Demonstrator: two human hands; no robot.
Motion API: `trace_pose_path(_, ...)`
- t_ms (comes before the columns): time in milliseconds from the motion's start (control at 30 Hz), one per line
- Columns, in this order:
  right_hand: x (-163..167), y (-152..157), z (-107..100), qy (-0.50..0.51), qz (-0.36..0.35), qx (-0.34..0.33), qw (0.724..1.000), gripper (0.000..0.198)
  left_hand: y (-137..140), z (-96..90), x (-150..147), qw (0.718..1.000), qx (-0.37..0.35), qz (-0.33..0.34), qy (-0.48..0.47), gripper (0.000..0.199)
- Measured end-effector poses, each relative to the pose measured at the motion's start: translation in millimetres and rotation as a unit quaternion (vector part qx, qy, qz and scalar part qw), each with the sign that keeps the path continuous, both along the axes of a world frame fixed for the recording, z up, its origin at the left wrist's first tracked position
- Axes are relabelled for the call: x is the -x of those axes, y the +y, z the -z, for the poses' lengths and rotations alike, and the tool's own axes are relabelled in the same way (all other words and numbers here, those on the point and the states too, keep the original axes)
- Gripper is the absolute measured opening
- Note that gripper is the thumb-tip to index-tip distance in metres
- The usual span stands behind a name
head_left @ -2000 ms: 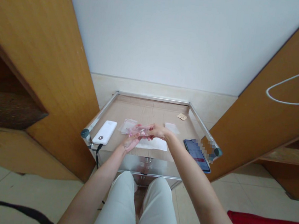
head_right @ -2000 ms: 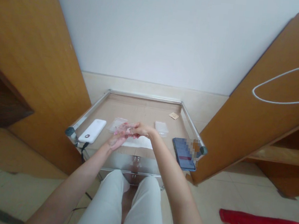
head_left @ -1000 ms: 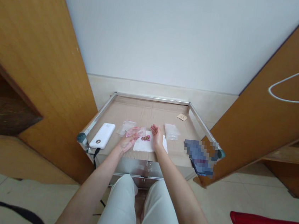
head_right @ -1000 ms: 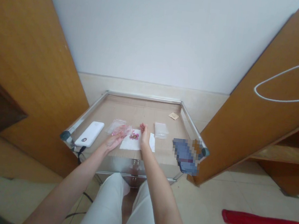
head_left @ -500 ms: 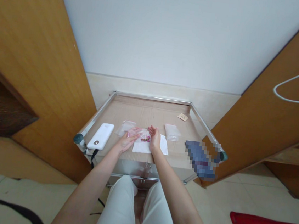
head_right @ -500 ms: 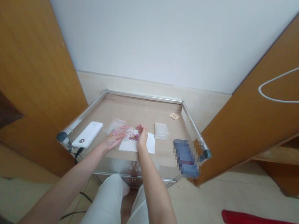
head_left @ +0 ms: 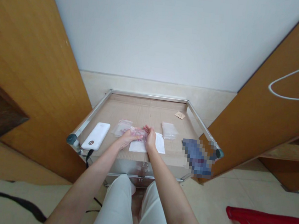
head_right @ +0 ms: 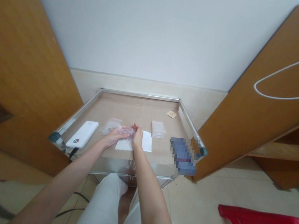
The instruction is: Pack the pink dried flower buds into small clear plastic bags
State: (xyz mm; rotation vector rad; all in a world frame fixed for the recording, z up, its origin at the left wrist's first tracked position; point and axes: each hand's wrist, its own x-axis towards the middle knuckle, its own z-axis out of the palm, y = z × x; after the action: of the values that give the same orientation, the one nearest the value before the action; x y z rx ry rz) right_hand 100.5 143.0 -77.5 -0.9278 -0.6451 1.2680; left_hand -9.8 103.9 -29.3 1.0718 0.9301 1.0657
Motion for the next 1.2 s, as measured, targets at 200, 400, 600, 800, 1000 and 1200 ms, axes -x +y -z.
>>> trace_pose_path(200,0.9,-1.7,0.4,-0.059,0.018,-0.012,0.998,0.041,-0.3,-4.2,0.2,1.0,-0.005,0.002,0.011,0.045)
trace_pose_path(400,-0.2,-5.0,-3.2,-0.074,0.013,-0.021,0.997,0.042,-0.2,-6.7,-0.3,1.0,-0.003,0.0,0.015,0.044)
trace_pose_path(600,-1.1,-7.6,-7.1,-0.068,0.013,-0.021,0.997,0.041,-0.2,-6.8,0.0,1.0,-0.003,0.001,-0.016,0.044)
trace_pose_path(800,-1.3,-7.4,-6.9,-0.045,0.014,-0.022,0.999,0.042,-2.2,-10.2,1.4,1.0,-0.006,-0.001,0.008,0.044)
trace_pose_path(1000,-4.8,-7.8,-11.3,-0.008,0.019,-0.014,1.0,0.043,-3.1,-13.3,2.5,1.0,-0.016,-0.003,0.013,0.044)
trace_pose_path(1200,-6.3,-9.3,-14.9,0.029,0.028,-0.008,0.999,0.04,-0.5,-8.6,5.2,1.0,-0.009,-0.012,-0.001,0.045)
